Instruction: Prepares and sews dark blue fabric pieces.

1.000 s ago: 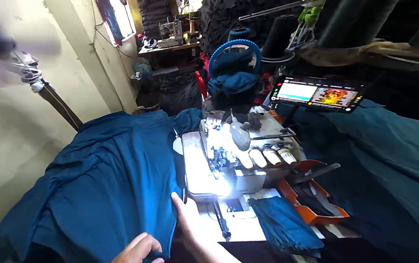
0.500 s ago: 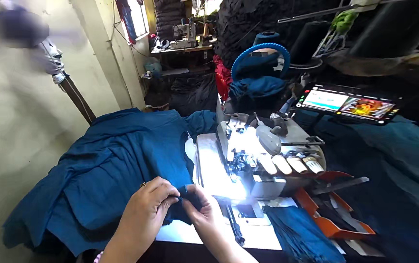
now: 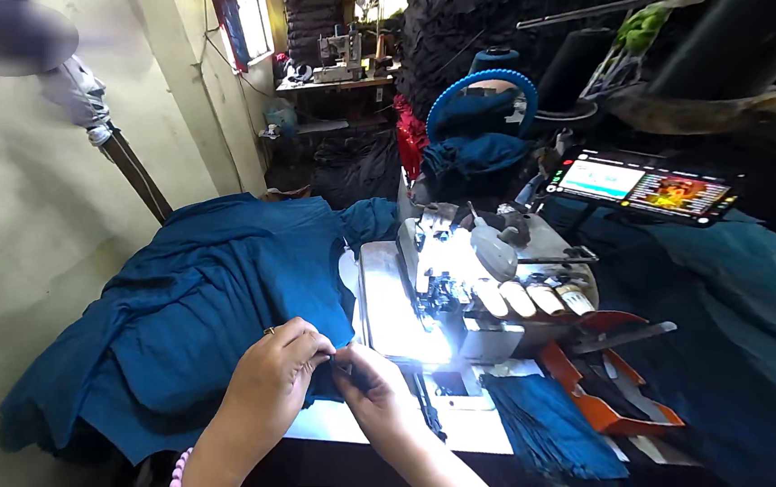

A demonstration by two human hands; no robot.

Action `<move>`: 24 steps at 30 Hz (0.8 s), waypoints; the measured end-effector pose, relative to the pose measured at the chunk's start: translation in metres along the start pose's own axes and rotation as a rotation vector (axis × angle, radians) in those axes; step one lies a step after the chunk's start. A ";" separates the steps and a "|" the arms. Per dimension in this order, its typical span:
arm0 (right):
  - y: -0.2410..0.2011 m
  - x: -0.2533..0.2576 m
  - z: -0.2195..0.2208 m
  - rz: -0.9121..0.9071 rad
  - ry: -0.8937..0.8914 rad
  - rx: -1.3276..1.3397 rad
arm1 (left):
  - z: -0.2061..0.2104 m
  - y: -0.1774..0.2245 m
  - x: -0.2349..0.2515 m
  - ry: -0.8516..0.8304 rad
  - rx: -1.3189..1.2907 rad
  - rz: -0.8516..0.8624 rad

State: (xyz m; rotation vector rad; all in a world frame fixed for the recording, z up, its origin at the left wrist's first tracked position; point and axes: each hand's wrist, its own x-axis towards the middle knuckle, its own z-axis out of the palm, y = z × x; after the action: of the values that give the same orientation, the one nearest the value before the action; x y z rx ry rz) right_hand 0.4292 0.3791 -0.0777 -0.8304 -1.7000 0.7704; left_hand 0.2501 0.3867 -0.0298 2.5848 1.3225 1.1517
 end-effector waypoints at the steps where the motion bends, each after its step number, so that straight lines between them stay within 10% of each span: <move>1: -0.002 0.000 -0.004 0.040 -0.047 -0.020 | 0.001 0.000 0.001 -0.001 0.024 0.004; 7: -0.030 0.000 -0.054 0.347 -0.285 -0.144 | 0.007 -0.002 0.006 0.005 0.063 -0.038; 12: -0.027 -0.025 -0.059 0.135 -0.283 -0.762 | 0.008 -0.002 0.009 0.011 0.050 -0.086; 24: -0.016 -0.033 -0.028 -0.129 -0.178 -1.116 | 0.010 0.001 0.009 -0.025 0.074 -0.083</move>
State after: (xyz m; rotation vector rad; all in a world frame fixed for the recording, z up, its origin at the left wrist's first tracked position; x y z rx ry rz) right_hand 0.4610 0.3454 -0.0748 -1.3785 -2.3088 -0.2962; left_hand 0.2603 0.3952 -0.0308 2.5568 1.4791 1.0743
